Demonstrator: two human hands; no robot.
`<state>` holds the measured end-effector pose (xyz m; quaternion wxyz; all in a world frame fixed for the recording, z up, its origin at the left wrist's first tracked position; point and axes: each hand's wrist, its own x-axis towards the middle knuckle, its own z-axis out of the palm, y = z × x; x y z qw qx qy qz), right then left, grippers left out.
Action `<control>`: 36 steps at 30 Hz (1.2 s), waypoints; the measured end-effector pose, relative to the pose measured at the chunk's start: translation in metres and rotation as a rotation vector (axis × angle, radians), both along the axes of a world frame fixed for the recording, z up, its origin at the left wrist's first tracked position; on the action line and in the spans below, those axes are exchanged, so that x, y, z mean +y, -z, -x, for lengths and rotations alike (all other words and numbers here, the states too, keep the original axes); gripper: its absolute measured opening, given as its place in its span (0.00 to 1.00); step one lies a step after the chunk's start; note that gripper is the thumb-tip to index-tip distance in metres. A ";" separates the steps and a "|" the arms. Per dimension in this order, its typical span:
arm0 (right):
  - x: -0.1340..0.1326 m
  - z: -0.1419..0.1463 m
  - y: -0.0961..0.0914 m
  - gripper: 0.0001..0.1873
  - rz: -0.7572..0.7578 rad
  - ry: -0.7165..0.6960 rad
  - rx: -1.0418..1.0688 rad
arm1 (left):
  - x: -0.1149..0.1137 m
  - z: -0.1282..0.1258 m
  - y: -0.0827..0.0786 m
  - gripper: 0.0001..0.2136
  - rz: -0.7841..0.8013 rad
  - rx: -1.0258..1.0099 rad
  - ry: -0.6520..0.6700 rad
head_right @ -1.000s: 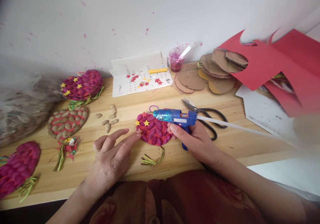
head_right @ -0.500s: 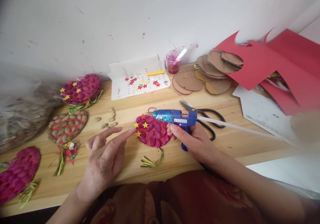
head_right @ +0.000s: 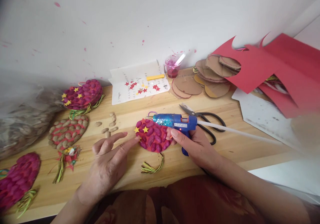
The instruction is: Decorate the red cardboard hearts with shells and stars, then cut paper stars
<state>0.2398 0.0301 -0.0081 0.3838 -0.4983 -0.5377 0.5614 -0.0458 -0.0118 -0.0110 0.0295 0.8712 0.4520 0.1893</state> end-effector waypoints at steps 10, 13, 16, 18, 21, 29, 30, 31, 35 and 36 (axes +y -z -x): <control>0.000 -0.001 0.003 0.14 -0.002 -0.020 0.033 | 0.003 -0.004 -0.002 0.25 -0.040 -0.019 0.041; 0.000 0.000 0.001 0.15 0.006 -0.030 0.070 | 0.009 -0.006 -0.005 0.26 -0.032 -0.094 0.004; 0.000 0.000 -0.002 0.16 -0.003 -0.029 0.094 | 0.025 -0.008 -0.015 0.22 -0.063 -0.174 -0.076; 0.000 0.000 -0.002 0.16 -0.002 -0.002 0.088 | 0.044 -0.008 -0.023 0.17 -0.111 -0.205 -0.125; 0.001 -0.001 0.002 0.16 0.015 0.061 0.072 | 0.083 -0.005 -0.032 0.09 -0.049 -0.257 -0.173; 0.003 -0.002 0.008 0.19 0.061 0.105 0.053 | 0.201 -0.022 -0.032 0.08 0.380 -0.175 -0.459; 0.003 -0.002 0.007 0.19 0.060 0.098 0.054 | 0.212 -0.026 -0.030 0.07 0.391 -0.167 -0.462; 0.003 -0.001 0.006 0.19 0.060 0.094 0.055 | 0.221 -0.030 -0.027 0.06 0.406 -0.158 -0.469; 0.004 0.000 0.003 0.20 0.064 0.108 0.032 | 0.245 -0.042 -0.019 0.08 0.424 -0.128 -0.518; 0.004 0.000 0.003 0.20 0.067 0.107 0.028 | 0.248 -0.044 -0.018 0.08 0.427 -0.119 -0.526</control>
